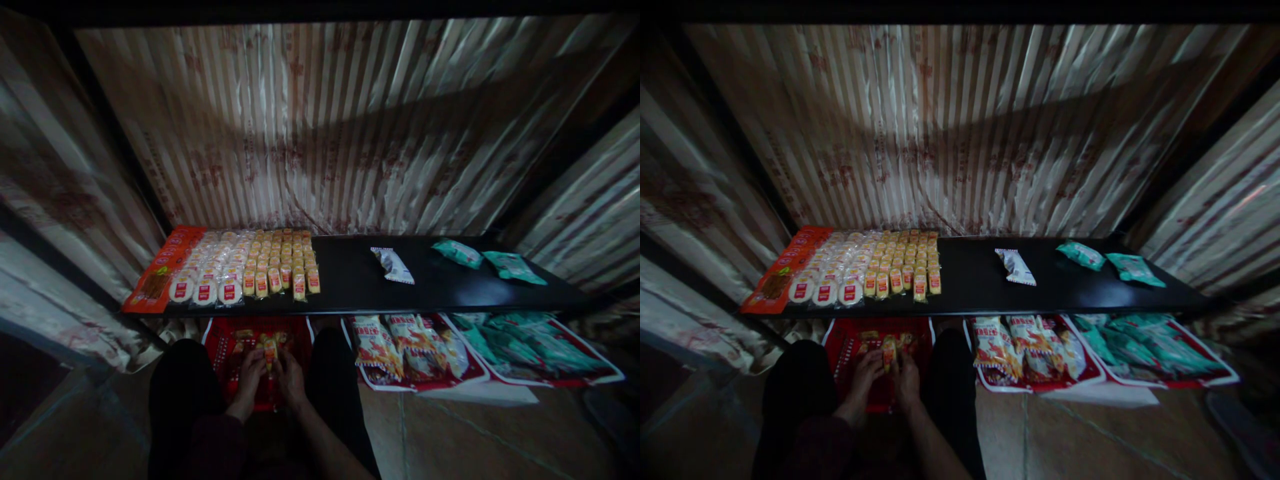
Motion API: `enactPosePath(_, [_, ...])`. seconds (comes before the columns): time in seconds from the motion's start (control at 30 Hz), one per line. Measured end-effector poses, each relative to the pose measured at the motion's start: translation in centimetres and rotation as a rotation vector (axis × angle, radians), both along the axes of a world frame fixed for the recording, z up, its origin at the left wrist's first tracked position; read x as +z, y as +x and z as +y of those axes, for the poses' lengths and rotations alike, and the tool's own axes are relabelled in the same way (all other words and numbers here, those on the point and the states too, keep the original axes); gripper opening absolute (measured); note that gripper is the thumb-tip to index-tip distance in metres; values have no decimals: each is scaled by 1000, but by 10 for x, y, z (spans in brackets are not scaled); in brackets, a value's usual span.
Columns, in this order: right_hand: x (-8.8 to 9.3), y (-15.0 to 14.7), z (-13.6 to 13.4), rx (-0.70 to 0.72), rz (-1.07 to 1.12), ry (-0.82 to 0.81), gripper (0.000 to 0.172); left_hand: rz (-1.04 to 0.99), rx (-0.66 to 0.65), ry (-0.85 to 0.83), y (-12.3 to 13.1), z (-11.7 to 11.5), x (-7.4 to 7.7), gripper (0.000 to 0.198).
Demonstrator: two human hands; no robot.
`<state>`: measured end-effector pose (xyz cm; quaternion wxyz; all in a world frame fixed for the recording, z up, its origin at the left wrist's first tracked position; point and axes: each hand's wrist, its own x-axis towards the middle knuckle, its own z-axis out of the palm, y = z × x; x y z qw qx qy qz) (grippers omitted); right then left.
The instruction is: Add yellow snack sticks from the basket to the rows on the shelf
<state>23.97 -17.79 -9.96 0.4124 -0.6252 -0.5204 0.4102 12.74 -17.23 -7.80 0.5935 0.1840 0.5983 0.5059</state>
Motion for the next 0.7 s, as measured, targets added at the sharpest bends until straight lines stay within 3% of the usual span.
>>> enactPosePath(0.23, [15, 5, 3, -70, -96, 49, 39, 128, -17, 189, 7, 3, 21, 9])
enactPosePath(0.57, [58, 15, 17, -118, -75, 195, 43, 329, -137, 319, 23, 10, 69, 20])
enactPosePath(0.7, [67, 22, 24, -132, -71, 222, 43, 342, -145, 413, 30, 16, 81, 23])
